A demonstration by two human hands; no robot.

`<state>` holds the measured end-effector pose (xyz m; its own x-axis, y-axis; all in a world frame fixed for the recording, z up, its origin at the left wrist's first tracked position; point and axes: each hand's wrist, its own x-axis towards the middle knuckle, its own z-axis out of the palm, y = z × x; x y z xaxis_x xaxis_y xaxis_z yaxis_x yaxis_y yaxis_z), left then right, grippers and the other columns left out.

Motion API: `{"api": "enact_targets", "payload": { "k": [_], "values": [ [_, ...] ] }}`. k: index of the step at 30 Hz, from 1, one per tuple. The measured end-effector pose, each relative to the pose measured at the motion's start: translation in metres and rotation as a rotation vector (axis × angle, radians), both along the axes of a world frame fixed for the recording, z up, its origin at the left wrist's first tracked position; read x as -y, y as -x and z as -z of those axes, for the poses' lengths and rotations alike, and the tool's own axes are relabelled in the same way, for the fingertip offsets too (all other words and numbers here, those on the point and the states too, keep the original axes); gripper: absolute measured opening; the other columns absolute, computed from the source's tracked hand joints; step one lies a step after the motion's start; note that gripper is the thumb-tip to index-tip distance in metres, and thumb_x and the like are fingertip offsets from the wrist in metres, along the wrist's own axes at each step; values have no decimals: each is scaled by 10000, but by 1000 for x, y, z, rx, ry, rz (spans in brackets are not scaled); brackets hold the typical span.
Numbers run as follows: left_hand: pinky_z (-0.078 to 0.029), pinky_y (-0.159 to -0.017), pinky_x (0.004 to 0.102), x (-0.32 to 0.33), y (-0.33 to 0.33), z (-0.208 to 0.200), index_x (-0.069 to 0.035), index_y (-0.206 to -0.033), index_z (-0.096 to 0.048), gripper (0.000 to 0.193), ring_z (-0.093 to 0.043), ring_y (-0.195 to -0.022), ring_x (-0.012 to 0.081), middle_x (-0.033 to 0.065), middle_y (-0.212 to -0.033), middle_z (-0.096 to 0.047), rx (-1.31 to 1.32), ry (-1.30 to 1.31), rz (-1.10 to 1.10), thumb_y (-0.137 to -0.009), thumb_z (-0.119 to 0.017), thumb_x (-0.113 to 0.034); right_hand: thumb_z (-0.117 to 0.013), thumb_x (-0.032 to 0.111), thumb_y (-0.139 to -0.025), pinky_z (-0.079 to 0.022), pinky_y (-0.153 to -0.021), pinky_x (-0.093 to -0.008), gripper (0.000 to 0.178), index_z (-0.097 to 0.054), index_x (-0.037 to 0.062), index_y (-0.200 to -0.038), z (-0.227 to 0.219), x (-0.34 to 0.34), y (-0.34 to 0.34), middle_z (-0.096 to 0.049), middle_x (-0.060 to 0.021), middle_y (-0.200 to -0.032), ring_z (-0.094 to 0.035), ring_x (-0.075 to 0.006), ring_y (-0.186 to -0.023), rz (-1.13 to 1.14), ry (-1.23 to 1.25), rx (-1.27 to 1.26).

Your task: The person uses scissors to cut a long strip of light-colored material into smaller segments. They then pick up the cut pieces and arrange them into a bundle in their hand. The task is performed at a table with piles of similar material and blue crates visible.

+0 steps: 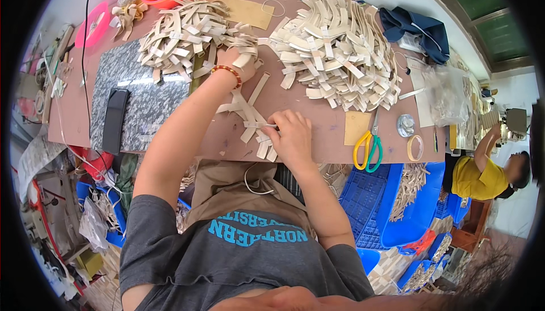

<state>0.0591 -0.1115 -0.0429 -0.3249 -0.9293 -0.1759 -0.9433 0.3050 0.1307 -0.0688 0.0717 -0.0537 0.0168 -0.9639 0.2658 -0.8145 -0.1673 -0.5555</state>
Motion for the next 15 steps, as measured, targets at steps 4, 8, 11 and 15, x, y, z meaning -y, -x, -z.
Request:
{"api": "enact_targets", "payload": {
  "k": [4,8,11,15],
  "values": [
    [-463,-726,337,14,-18,28,-87,-1001,-621,302,-602,-859,230,86,-966,-636,-267,-63,-56,-772,-643,-283,-706,124,-728,-409,-703,-322,153,-577,89,-802,-4,1,2,-592,-37,-838,-566,-180,-759,27,-51,245],
    [-450,-653,271,-18,-21,-26,-62,-956,-606,155,-518,-712,105,33,-841,-601,-1004,-213,-170,-840,-590,-164,-653,69,-806,-433,-817,-348,105,-559,87,-850,2,0,7,-628,-66,-919,-594,-149,-820,-12,-123,1123],
    [-422,-603,231,-29,-41,-49,-53,-935,-595,121,-492,-671,74,27,-794,-582,-1584,-451,-305,-864,-564,-147,-590,30,-857,-434,-873,-352,85,-542,85,-900,-16,1,15,-631,-96,-933,-589,-170,-879,-136,-49,1466],
    [-373,-539,196,-72,-63,-82,-56,-896,-584,96,-485,-644,55,13,-726,-558,-1816,-722,-158,-876,-565,-149,-536,38,-892,-454,-822,-339,65,-542,93,-926,-22,-5,29,-623,-77,-827,-588,-218,-880,-309,-74,1825]
  ]
}}
